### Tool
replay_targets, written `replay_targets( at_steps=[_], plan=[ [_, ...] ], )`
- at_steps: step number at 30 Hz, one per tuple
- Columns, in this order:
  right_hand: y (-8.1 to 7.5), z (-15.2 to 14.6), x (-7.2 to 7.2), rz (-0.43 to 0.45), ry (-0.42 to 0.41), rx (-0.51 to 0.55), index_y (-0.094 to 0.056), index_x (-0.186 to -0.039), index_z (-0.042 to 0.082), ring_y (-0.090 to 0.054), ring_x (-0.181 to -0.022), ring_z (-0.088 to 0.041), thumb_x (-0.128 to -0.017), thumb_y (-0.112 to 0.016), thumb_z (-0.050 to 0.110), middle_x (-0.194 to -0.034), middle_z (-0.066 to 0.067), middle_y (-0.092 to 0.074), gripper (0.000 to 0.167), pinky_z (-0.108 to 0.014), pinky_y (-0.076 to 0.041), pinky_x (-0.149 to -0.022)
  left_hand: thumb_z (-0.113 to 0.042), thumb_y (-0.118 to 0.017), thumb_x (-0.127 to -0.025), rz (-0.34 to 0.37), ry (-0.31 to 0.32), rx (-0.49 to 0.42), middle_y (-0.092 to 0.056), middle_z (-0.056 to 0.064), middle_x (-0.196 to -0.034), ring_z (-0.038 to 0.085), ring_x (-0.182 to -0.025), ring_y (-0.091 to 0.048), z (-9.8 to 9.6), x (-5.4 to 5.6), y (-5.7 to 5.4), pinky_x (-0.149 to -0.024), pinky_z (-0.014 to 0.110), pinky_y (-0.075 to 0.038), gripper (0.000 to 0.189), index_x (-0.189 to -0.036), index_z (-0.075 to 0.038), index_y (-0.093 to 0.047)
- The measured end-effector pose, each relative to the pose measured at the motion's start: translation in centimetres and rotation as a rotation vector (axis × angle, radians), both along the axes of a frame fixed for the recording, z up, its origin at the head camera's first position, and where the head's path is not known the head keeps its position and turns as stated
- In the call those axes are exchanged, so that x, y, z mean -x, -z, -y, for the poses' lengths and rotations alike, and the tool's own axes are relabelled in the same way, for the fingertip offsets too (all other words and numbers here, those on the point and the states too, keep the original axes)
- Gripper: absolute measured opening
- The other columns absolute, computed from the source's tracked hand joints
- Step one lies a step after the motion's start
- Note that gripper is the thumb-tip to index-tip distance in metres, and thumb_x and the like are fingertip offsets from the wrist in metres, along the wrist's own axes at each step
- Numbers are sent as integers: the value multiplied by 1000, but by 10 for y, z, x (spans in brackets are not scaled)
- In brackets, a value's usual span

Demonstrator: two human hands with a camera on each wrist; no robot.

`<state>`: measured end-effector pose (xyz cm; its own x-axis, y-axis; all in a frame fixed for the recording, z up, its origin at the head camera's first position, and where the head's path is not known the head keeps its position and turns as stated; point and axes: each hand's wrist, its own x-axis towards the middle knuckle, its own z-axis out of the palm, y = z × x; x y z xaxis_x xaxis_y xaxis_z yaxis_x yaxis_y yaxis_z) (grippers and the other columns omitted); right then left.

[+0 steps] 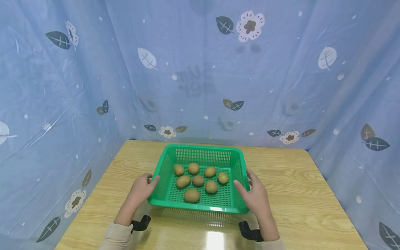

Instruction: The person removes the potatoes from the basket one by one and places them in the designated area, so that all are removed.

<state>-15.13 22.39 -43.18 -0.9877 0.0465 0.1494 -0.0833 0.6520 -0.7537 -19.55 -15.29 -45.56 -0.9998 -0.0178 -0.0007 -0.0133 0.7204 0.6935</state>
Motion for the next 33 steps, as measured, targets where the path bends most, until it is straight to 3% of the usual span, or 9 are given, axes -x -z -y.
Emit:
replay_targets(
  at_steps=[3,7,10,15,23,27,33],
  plan=[
    [-3,-3,3,-4,-19,38,-27,-146,-2,-39,-128,-49,-96,-55,38,-147,-29,-33,70,-57,-40,-100,-29,-49,-98,28,-18,-80,-63,23,-106,31,-92,-65,1,3,1,-71,40,-56,49,-126,11,-50],
    [-7,-5,7,-5,-48,80,-28,-146,-1,-38,-131,-45,-95,-56,37,-147,-26,-35,70,-52,-39,-102,-20,-50,-96,30,-26,-134,-62,27,-112,36,-99,-64,2,5,4,-74,41,-56,41,-122,11,-53],
    [-15,-5,11,-13,-72,105,-29,-146,0,-37,-133,-43,-95,-56,37,-146,-25,-36,68,-51,-37,-105,-16,-51,-95,20,-22,-175,-64,27,-108,35,-94,-66,4,7,6,-72,39,-57,37,-119,13,-54],
    [-30,-3,19,-31,-105,131,-31,-145,1,-37,-133,-42,-95,-56,35,-145,-25,-38,65,-52,-35,-106,-14,-53,-94,38,-29,-243,-67,23,-99,27,-83,-67,5,9,6,-68,35,-57,37,-118,14,-54],
    [-44,4,40,-18,-156,217,-32,-146,3,-37,-135,-37,-94,-58,36,-146,-21,-39,66,-49,-33,-109,-15,-52,-95,67,-39,-301,-67,21,-99,24,-83,-67,6,10,6,-70,34,-57,39,-121,14,-51],
    [-41,7,57,-2,-237,283,-30,-146,2,-34,-137,-35,-94,-59,30,-148,-19,-37,66,-48,-30,-111,-14,-51,-96,76,-39,-328,-66,22,-99,24,-83,-67,7,11,7,-70,35,-56,39,-122,15,-51],
    [-22,5,83,54,-419,328,-28,-145,-2,-30,-138,-38,-92,-63,17,-148,-24,-33,67,-48,-26,-113,-14,-51,-96,87,-36,-343,-66,22,-98,23,-81,-66,6,9,8,-69,35,-56,38,-120,15,-52]
  ],
)
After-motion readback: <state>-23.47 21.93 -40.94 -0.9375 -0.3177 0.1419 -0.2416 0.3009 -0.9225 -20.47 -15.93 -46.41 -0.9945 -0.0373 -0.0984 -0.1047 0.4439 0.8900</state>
